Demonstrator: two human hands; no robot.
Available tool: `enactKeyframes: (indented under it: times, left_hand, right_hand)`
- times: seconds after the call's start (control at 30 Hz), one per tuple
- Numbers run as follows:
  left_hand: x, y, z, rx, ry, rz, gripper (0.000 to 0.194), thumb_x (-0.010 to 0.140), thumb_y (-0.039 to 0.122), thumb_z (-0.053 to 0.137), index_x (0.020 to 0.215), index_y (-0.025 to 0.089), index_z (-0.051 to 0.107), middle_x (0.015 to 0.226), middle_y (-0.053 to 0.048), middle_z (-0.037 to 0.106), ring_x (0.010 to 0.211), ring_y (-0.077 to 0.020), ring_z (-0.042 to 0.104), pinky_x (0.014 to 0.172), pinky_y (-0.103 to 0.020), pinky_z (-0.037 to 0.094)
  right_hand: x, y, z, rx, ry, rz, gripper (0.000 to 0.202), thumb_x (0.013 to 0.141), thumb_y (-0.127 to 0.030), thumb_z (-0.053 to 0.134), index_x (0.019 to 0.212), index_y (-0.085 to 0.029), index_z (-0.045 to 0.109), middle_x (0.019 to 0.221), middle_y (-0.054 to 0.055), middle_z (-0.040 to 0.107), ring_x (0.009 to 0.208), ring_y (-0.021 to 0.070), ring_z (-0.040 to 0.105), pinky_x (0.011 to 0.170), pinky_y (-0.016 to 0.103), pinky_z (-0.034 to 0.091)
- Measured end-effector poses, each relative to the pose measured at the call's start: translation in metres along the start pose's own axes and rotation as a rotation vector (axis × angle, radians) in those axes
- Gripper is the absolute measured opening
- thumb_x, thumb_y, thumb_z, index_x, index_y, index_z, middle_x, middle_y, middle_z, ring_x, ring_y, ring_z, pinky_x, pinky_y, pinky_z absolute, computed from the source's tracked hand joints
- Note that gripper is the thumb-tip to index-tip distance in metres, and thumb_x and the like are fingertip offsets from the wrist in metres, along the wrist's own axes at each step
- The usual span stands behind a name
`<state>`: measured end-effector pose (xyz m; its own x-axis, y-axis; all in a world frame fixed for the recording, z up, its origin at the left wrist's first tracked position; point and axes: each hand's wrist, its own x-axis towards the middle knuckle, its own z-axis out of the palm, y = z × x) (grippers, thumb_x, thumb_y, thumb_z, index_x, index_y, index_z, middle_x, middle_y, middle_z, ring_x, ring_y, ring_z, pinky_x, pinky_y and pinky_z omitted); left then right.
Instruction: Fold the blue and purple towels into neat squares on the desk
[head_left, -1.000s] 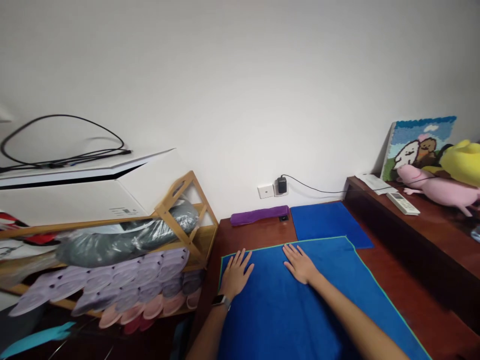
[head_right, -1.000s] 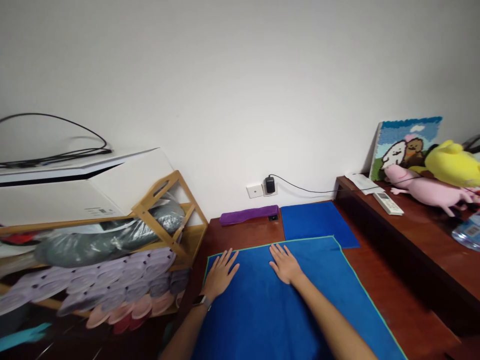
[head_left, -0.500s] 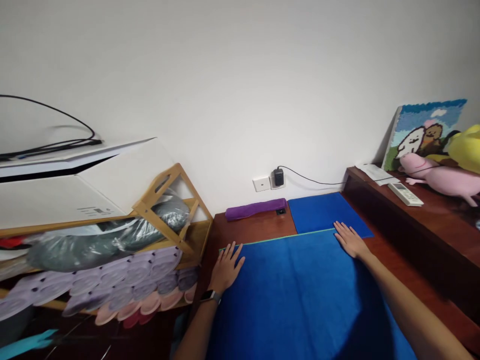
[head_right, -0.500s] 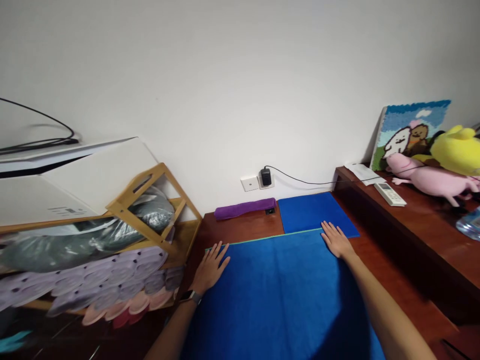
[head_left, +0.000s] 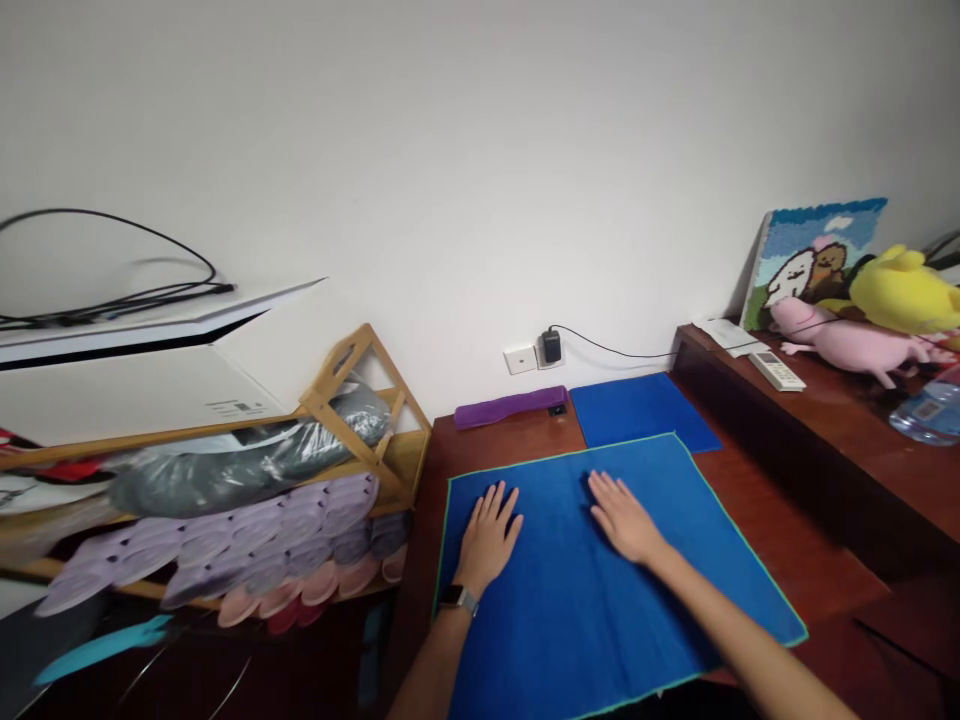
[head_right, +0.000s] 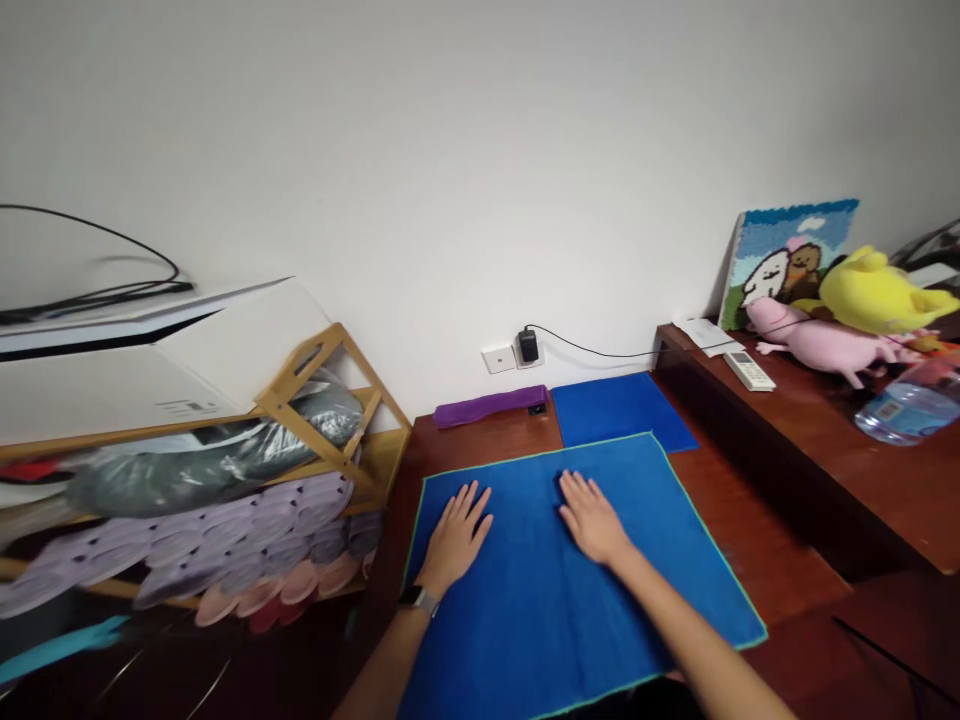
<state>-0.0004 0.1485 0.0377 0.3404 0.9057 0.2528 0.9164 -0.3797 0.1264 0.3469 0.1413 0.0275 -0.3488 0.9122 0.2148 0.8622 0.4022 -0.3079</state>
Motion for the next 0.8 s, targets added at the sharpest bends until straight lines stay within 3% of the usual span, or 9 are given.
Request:
enactKeyframes:
  times: [0.07,0.13,0.27,0.4,0.5,0.6,0.7,0.77,0.8]
  left_hand:
    - [-0.033,-0.002,0.001,-0.001,-0.031,-0.029,0.057,0.109,0.05,0.036,0.163,0.033,0.034,0.17,-0.004,0.034,0.157,-0.027,0.031,0.126,-0.053,0.031]
    - [-0.067,-0.017,0.001,0.021,-0.047,-0.091,0.059,0.108,0.053,0.036,0.163,0.033,0.034,0.17,-0.005,0.035,0.156,-0.0284,0.033,0.125,-0.054,0.032]
    - [-0.111,-0.055,-0.005,0.088,-0.044,-0.22,0.063,0.106,0.056,0.036,0.163,0.027,0.036,0.169,-0.01,0.036,0.155,-0.0314,0.036,0.123,-0.057,0.034]
    - [-0.112,-0.058,-0.019,0.12,-0.036,-0.218,0.06,0.106,0.049,0.037,0.16,0.023,0.042,0.165,-0.01,0.042,0.153,-0.0304,0.038,0.125,-0.056,0.033]
    - [-0.098,-0.019,-0.024,0.099,0.03,-0.179,0.058,0.107,0.044,0.034,0.16,0.019,0.043,0.165,-0.012,0.042,0.154,-0.0298,0.037,0.125,-0.055,0.033]
    - [-0.082,0.05,-0.019,0.017,0.032,-0.052,0.058,0.109,0.043,0.032,0.163,0.023,0.036,0.168,-0.01,0.037,0.156,-0.0272,0.034,0.127,-0.053,0.032]
    - [-0.075,0.116,-0.009,-0.059,-0.078,0.076,0.058,0.11,0.047,0.031,0.164,0.028,0.031,0.17,-0.006,0.033,0.157,-0.0246,0.031,0.128,-0.051,0.029]
    - [-0.077,0.134,-0.006,-0.077,-0.146,0.079,0.059,0.11,0.05,0.029,0.164,0.029,0.031,0.171,-0.004,0.032,0.157,-0.0241,0.03,0.128,-0.05,0.028]
    - [-0.081,0.132,-0.006,-0.074,-0.169,0.061,0.059,0.109,0.051,0.029,0.164,0.029,0.03,0.171,-0.004,0.031,0.157,-0.024,0.03,0.128,-0.05,0.028]
  right_hand:
    - [-0.03,-0.025,0.012,0.03,-0.037,-0.045,0.063,0.109,-0.05,0.024,0.168,-0.026,0.019,0.171,0.004,0.029,0.158,0.021,0.027,0.129,0.045,0.024]
    - [-0.058,-0.02,0.015,0.015,-0.061,-0.019,0.063,0.109,-0.051,0.025,0.167,-0.026,0.022,0.17,0.004,0.031,0.157,0.0218,0.028,0.129,0.047,0.024]
    - [-0.097,0.051,-0.007,-0.086,-0.074,0.198,0.065,0.107,-0.053,0.024,0.164,-0.023,0.034,0.168,0.006,0.035,0.156,0.0255,0.03,0.128,0.053,0.024]
    - [-0.121,0.123,-0.038,-0.166,-0.034,0.498,0.07,0.104,-0.051,0.019,0.162,-0.015,0.038,0.167,0.01,0.037,0.156,0.0297,0.031,0.126,0.056,0.028]
    - [-0.128,0.12,-0.046,-0.17,0.066,0.535,0.073,0.104,-0.052,0.017,0.16,-0.011,0.041,0.164,0.014,0.04,0.155,0.0327,0.032,0.125,0.057,0.028]
    - [-0.123,0.063,-0.036,-0.086,0.125,0.333,0.069,0.106,-0.052,0.021,0.162,-0.016,0.039,0.166,0.01,0.038,0.156,0.0306,0.03,0.127,0.054,0.026]
    - [-0.118,-0.002,-0.016,0.042,0.09,0.159,0.063,0.106,-0.055,0.03,0.164,-0.029,0.034,0.167,0.002,0.036,0.156,0.0272,0.031,0.128,0.05,0.027]
    - [-0.121,-0.023,-0.004,0.082,0.047,0.127,0.063,0.105,-0.057,0.034,0.163,-0.034,0.034,0.166,0.0,0.037,0.155,0.026,0.033,0.128,0.049,0.028]
    - [-0.125,-0.024,-0.001,0.081,0.033,0.135,0.063,0.105,-0.057,0.034,0.163,-0.034,0.034,0.166,0.0,0.038,0.155,0.0258,0.034,0.128,0.049,0.028]
